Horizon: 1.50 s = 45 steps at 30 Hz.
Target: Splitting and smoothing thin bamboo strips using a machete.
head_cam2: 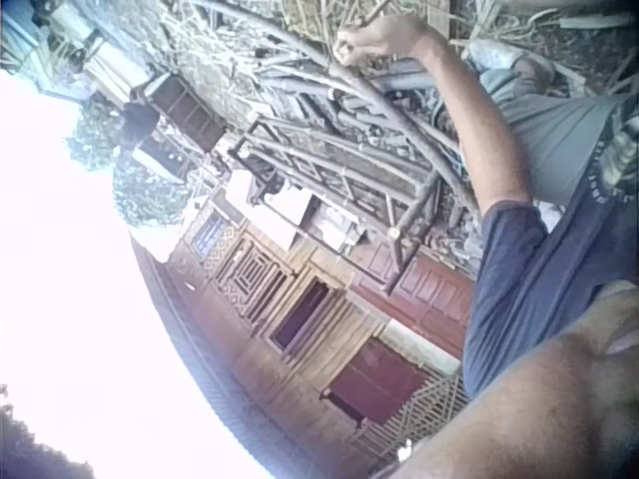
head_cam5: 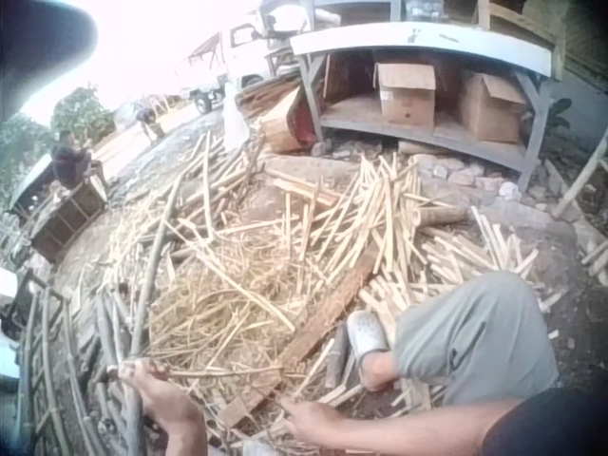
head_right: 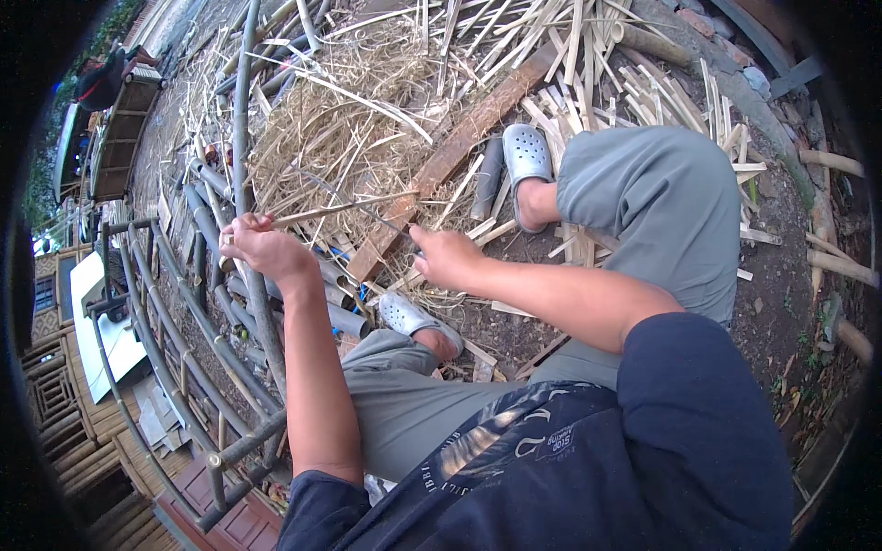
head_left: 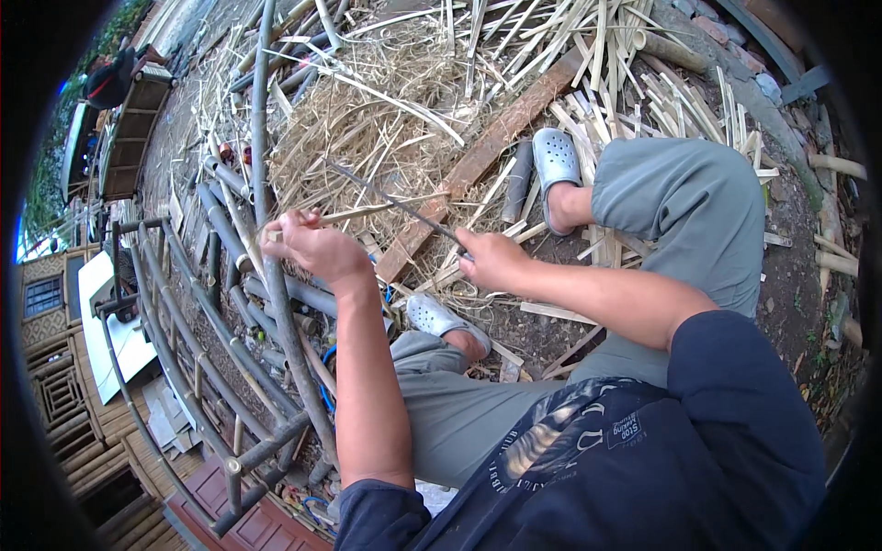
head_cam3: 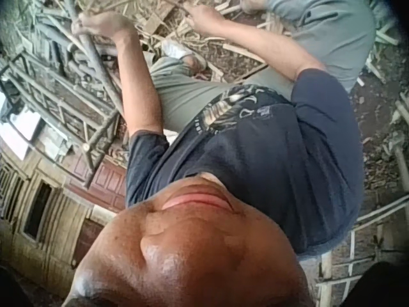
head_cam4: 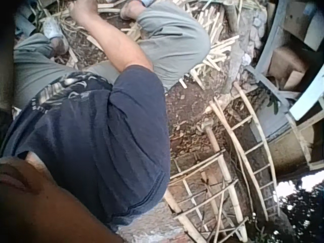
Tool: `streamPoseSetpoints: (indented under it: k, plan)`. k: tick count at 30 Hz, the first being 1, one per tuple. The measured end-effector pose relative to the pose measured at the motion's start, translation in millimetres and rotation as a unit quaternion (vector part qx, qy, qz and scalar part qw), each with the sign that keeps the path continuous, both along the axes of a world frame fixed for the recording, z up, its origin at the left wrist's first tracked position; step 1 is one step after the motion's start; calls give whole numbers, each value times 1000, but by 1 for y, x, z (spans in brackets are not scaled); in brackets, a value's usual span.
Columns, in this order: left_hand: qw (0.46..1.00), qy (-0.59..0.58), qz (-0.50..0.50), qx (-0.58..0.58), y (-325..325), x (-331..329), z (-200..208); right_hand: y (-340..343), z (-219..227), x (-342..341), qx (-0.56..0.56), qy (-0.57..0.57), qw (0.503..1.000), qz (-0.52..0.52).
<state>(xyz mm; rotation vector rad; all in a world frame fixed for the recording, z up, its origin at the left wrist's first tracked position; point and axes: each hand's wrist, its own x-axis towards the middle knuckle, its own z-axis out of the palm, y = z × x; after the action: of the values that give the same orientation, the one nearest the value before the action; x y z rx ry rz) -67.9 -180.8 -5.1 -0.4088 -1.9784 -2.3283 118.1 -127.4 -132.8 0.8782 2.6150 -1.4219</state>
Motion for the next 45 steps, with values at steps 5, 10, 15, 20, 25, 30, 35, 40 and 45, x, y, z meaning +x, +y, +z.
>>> streamPoseSetpoints:
  k: [5, 10, 15, 20, 25, 30, 35, 40, 45]
  plan:
    - [1000, 14, -19, 8, 2, 6, -5, 19, -32, 26, 27, -76, 997, 6]
    - [999, 32, -19, -3, -2, 6, -6, 8, 12, -1, 1, -13, 1000, 19]
    - [1000, 23, -14, -7, 1, 7, -5, 11, -57, 24, -24, -93, 995, -17]
    - [998, 39, -16, -45, -3, 11, -2, 1, -29, 11, -35, -70, 997, -15]
    - [996, 50, -3, -77, -3, 2, -9, 0, -56, 28, 0, -34, 999, -8]
    - [996, 49, 0, -76, -1, 6, -10, 2, -93, 46, -35, -112, 992, -45]
    - [998, 58, -17, -24, 2, 13, -6, -8, -48, 26, -42, -86, 995, -19]
    - [999, 37, -8, -14, 3, 14, -8, 12, -103, 49, -50, -162, 985, -39]
    - [997, 32, -68, 37, 3, 8, -5, 3, -35, 12, -59, -93, 993, -39]
